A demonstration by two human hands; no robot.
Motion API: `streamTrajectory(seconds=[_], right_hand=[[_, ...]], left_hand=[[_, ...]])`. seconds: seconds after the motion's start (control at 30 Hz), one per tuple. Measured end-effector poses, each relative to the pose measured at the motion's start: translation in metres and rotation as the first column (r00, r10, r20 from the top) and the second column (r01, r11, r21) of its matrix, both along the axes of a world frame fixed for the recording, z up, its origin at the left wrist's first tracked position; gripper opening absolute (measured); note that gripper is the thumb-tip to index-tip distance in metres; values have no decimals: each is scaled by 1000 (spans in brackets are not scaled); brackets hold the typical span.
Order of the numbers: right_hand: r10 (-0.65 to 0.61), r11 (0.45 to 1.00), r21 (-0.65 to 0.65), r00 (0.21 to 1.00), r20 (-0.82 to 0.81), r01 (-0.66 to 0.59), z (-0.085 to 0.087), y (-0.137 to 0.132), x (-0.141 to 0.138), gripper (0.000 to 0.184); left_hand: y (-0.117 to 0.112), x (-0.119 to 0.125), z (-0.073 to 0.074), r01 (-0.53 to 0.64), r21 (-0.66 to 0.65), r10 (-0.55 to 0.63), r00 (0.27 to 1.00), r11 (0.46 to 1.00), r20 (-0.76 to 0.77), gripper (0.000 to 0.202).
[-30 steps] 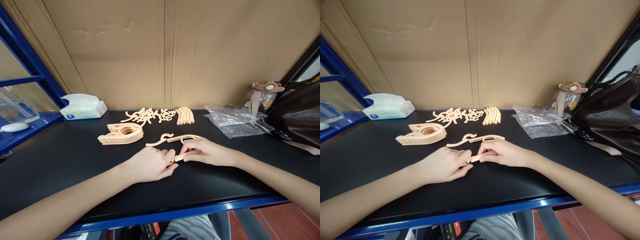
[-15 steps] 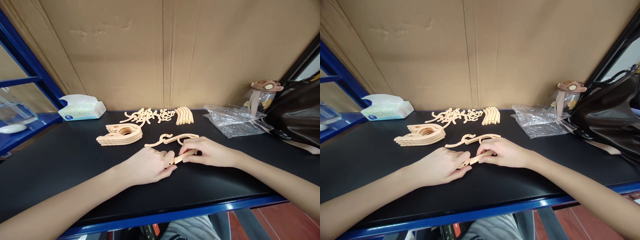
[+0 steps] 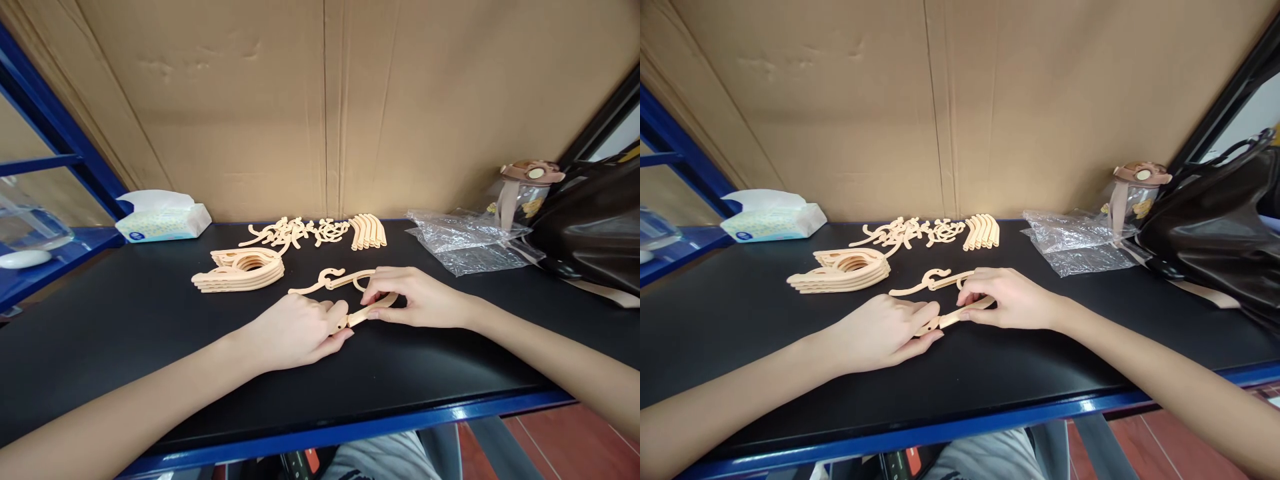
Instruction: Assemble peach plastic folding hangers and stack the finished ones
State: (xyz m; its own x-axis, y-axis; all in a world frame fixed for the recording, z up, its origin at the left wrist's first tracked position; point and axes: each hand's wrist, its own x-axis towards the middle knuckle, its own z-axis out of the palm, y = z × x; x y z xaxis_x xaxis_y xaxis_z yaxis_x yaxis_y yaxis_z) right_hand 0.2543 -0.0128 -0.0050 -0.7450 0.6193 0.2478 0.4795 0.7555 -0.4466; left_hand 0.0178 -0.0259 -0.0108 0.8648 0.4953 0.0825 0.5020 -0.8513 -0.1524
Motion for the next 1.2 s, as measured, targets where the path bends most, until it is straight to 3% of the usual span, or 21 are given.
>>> streamTrajectory(seconds=[0.2, 0.3, 0.43, 0.67, 1.03, 1.2], right_hand=[[-137, 974, 173, 989, -59, 145, 0, 15, 12, 23], [-206, 952, 232, 979, 9, 198, -2, 20, 16, 26], [-216, 959, 215, 969, 120, 187, -7, 22, 15, 28], [-196, 965, 202, 972, 129, 168, -8, 22, 12, 28], [-282, 937, 239, 956, 83, 256, -9, 22, 12, 28], [-309, 927, 232, 950, 36, 293, -8, 21, 12, 31]], left_hand=[[-1, 1, 2, -6, -6, 6, 1000, 1000, -7, 22], [-1, 1, 3, -3, -17, 3, 1000, 1000, 2, 23], [-1, 0, 5, 25, -64, -23, 999, 998, 39, 23], [-7, 2, 8, 128, -54, -127, 992, 990, 25, 3], [1, -1, 5, 147, -12, -144, 980, 989, 139, 18], [0, 1, 5, 108, 57, -114, 988, 993, 109, 23]])
